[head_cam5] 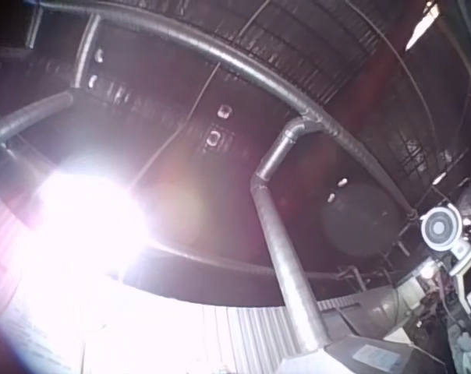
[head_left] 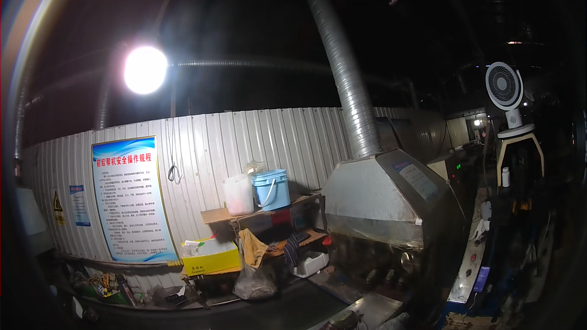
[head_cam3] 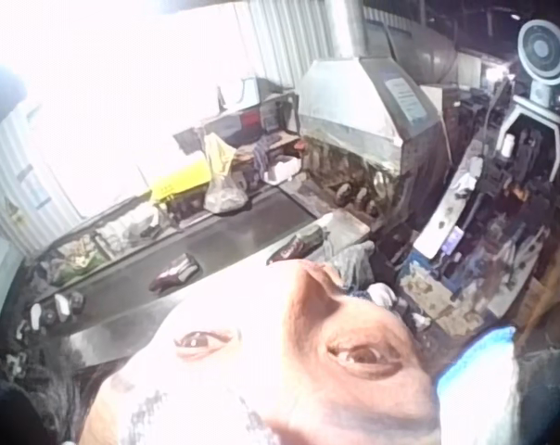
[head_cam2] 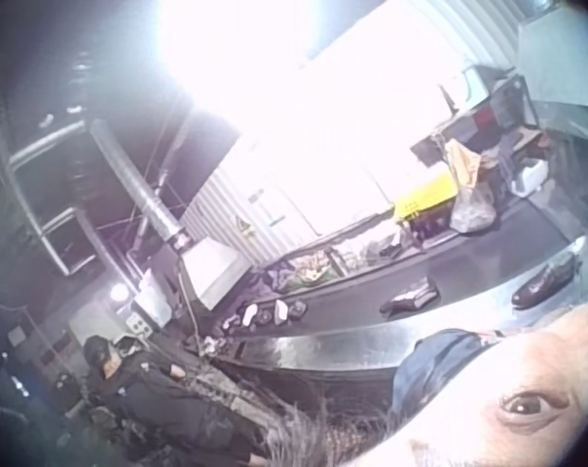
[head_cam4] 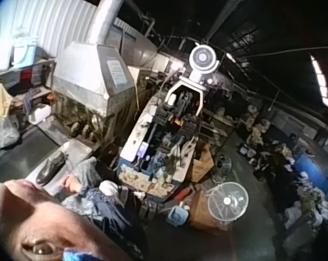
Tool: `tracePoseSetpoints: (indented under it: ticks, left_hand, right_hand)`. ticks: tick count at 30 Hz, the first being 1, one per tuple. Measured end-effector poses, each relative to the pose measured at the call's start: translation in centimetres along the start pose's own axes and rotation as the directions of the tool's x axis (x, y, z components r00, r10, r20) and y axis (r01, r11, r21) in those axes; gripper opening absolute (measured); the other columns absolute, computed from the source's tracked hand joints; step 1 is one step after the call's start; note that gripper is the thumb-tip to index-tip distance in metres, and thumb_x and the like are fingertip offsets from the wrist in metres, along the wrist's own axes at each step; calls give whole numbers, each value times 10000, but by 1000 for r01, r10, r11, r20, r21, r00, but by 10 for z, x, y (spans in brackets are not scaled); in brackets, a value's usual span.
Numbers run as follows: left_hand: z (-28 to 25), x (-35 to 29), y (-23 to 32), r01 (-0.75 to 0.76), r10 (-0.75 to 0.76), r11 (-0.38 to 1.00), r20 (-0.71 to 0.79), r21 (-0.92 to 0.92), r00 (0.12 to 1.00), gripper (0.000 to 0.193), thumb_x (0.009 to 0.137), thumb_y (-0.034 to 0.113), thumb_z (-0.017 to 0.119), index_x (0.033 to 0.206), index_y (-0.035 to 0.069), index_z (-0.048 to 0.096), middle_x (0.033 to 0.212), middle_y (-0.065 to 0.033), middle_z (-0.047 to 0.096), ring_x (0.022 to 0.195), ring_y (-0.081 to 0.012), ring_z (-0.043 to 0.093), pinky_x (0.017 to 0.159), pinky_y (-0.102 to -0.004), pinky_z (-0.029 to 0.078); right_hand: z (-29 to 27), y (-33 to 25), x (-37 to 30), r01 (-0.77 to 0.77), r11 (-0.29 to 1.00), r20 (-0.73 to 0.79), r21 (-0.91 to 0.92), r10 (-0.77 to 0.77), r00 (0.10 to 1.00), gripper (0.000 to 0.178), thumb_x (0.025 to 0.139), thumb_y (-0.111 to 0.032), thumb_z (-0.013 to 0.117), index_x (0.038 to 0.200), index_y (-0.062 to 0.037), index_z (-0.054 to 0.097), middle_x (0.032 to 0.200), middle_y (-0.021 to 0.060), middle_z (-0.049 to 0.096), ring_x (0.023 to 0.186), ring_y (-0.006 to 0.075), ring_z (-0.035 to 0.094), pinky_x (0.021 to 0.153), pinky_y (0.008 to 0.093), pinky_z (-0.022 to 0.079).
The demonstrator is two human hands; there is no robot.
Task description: Applying soles or components to shoes on a manufacturing assembly line.
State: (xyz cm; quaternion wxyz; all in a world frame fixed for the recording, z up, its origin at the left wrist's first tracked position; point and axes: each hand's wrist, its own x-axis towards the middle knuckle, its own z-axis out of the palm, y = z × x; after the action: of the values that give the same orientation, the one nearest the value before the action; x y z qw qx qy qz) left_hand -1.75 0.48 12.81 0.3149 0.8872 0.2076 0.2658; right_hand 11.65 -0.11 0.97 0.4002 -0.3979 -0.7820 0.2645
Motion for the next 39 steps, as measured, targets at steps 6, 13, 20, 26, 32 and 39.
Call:
tracePoseSetpoints:
  ticks: [6,13,20,26,32,39]
  left_hand:
    - [-14,25,-4,-78,75,994,43,79,996,583,939,349,615,1398,25,459,1312,-221,533,1260,-331,511,1059,-448,429]
    - [-36,61,-8,-201,186,969,111,145,976,592,932,335,619,1409,27,449,1333,-227,517,1267,-347,503,1063,-453,423]
    - [-35,66,-21,-261,231,951,178,167,957,602,926,322,622,1419,28,439,1355,-234,500,1273,-362,495,1066,-459,418]
    - [-17,60,-39,-296,257,944,239,144,936,612,920,310,625,1428,30,430,1374,-239,487,1279,-375,488,1069,-464,413]
    - [-1,51,-57,-340,292,933,308,115,905,622,914,298,628,1437,31,422,1393,-245,473,1284,-388,481,1072,-468,408]
    - [0,42,-78,-360,313,922,276,141,909,635,907,285,631,1447,32,412,1415,-251,457,1290,-403,473,1075,-474,402]
  right_hand:
    - [-5,6,11,-4,988,9,152,2,1000,125,793,-92,651,731,-3,713,750,153,696,676,286,640,622,407,504]
    - [-19,10,30,-18,954,9,301,16,1000,116,789,-79,657,736,8,713,751,150,702,646,272,639,595,394,501]
    - [-2,12,17,-82,872,59,482,61,996,108,784,-66,663,741,20,712,753,146,708,616,258,638,568,381,499]
    - [21,13,-17,-174,758,119,628,128,985,101,781,-55,668,745,30,711,755,143,714,591,245,637,545,370,496]
    - [20,-5,-24,-35,688,58,725,-10,998,110,739,1,598,715,10,705,803,161,723,757,285,691,666,372,537]
    - [-14,-42,-21,-63,941,300,333,-42,953,249,775,-57,646,993,29,729,1069,214,708,959,318,681,798,384,546]
